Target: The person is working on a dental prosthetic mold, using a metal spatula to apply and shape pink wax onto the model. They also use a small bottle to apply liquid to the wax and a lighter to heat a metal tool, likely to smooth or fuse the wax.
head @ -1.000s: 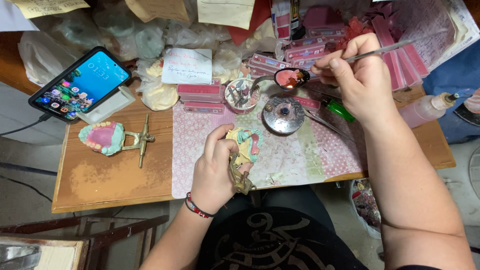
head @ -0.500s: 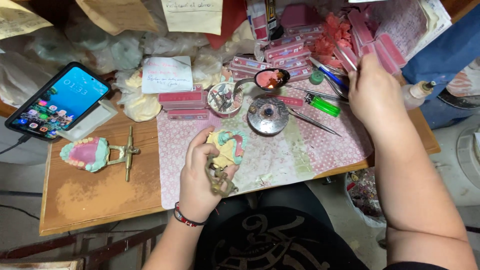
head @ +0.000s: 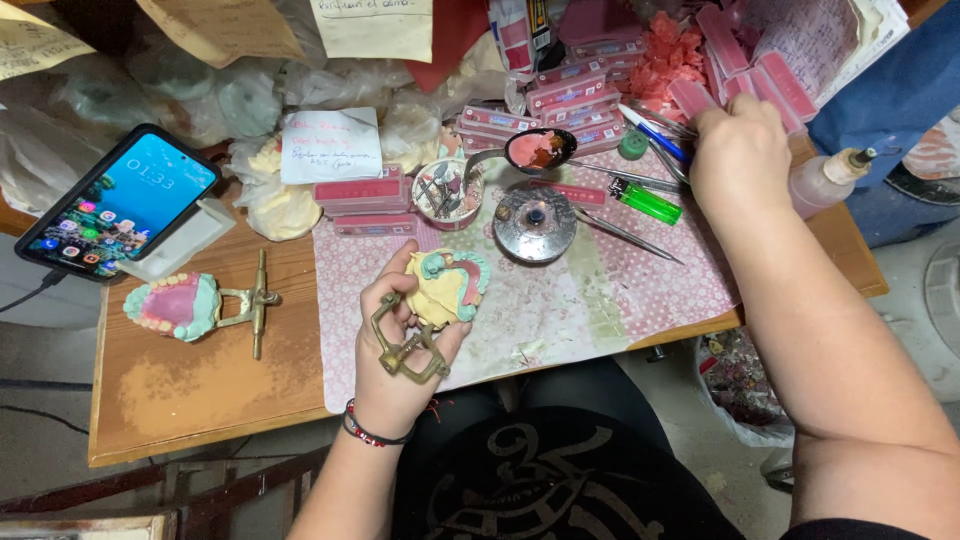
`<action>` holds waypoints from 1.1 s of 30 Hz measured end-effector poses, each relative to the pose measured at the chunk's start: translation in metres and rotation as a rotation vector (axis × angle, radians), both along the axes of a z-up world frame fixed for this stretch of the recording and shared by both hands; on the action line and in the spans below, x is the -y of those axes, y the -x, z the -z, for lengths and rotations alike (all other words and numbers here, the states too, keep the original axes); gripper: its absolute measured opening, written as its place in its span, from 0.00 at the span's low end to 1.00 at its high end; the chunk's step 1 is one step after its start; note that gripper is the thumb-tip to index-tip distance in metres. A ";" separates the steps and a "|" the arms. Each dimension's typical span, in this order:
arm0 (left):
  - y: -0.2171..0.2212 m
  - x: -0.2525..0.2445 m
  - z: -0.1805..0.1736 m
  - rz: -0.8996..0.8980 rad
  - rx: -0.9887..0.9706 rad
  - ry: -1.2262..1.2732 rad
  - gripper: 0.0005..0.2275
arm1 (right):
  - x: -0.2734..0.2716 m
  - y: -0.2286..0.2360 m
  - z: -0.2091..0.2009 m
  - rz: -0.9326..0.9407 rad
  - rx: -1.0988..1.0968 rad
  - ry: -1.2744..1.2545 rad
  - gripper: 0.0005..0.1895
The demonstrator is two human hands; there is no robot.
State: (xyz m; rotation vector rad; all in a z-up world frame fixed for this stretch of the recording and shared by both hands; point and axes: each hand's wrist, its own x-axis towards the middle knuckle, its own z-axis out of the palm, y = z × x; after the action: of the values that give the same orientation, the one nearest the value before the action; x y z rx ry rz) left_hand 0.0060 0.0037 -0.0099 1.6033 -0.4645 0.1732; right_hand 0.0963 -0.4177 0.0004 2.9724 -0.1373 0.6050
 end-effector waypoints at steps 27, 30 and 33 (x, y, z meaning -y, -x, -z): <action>-0.001 0.002 -0.003 -0.041 -0.088 -0.043 0.26 | -0.067 -0.005 -0.014 -0.585 -0.226 -0.396 0.06; -0.001 0.002 -0.004 -0.048 -0.073 -0.037 0.26 | -0.060 -0.009 -0.030 -0.556 -0.153 -0.435 0.05; 0.000 0.003 -0.004 -0.048 -0.078 -0.041 0.26 | -0.046 -0.013 -0.046 -0.485 -0.097 -0.401 0.05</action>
State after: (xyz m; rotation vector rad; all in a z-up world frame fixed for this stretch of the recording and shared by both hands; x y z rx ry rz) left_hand 0.0063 0.0006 -0.0056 1.6559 -0.3713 0.1378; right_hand 0.1090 -0.3717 0.0461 3.4370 0.5502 0.5240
